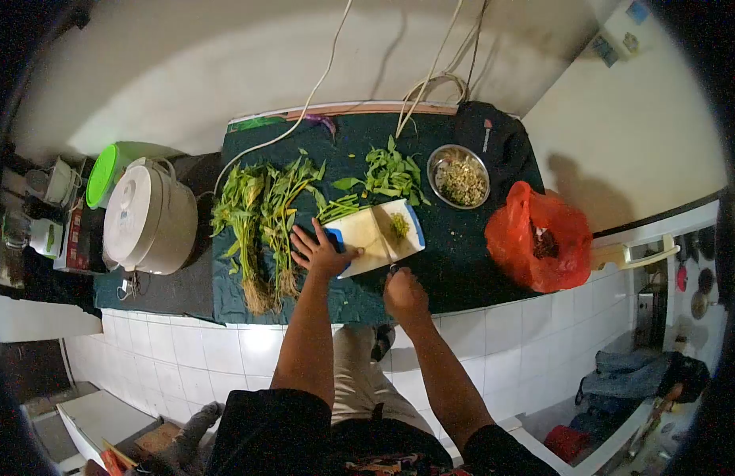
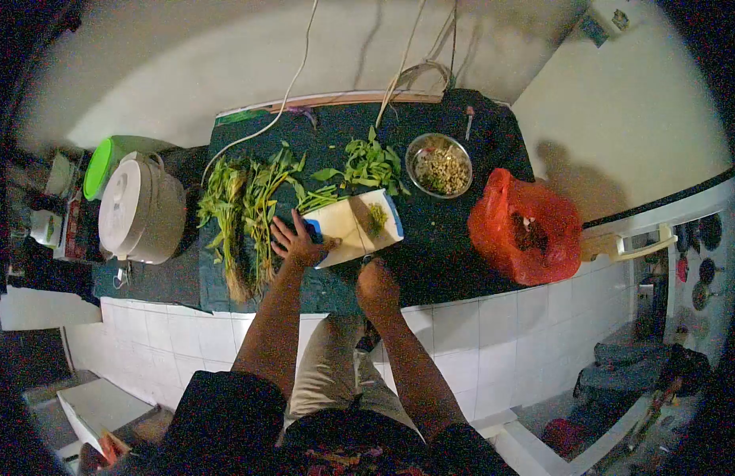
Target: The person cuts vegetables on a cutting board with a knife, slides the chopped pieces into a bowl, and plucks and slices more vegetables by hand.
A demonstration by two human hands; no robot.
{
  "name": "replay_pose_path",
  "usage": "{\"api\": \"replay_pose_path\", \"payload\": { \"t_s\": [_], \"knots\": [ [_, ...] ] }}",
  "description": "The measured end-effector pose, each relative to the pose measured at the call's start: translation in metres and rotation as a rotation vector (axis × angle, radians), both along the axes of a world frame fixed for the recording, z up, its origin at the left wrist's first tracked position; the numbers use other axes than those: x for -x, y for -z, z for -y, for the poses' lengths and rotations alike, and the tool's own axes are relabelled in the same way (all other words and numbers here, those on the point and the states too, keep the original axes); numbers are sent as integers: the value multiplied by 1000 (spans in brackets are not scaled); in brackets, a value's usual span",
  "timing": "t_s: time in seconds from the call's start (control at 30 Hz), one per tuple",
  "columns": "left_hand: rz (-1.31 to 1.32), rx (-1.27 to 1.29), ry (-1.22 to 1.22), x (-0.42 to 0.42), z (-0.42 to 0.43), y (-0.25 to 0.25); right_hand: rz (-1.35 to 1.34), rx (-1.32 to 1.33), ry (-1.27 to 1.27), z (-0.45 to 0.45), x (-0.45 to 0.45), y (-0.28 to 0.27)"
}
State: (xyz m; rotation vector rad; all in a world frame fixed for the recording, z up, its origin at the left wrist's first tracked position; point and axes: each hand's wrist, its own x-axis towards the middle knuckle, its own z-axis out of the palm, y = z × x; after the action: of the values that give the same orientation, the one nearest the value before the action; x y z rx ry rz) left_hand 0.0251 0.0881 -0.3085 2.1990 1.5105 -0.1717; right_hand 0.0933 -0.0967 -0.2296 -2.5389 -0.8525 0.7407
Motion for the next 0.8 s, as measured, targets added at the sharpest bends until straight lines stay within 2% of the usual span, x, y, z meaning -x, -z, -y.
{"api": "replay_pose_path", "payload": {
  "t_s": [0.1,0.2,0.3,0.4,0.47,0.5,0.6,0.67,0.73,0.8],
  "knots": [
    [-33,78,-5,-3,0,-13,-3,-51,-22,5,9,13],
    [-32,89,-10,-4,-4,-9,-8,2,97,-3,9,22],
    [-31,101,8,-1,-3,-6,8,-92,13,-3,-5,9],
    [-30,98,-8,-2,-3,-6,80,-88,-278,-4,-5,16],
    [-8,63,3,-1,-2,-4,212,-82,-166,-6,13,52],
    [-28,97,-3,-2,-2,-7,256,-81,-126,-9,19,53],
    [-40,122,-9,-3,-5,-12,147,-11,54,-15,18,48],
    [-41,124,-3,-2,-2,-15,61,-89,11,-19,7,21],
    [-90,170,-29,-6,-3,-21,-30,-40,5,-21,3,-5],
    [-86,170,-24,-5,-4,-19,-130,8,-7,-21,8,-3]
  ]
}}
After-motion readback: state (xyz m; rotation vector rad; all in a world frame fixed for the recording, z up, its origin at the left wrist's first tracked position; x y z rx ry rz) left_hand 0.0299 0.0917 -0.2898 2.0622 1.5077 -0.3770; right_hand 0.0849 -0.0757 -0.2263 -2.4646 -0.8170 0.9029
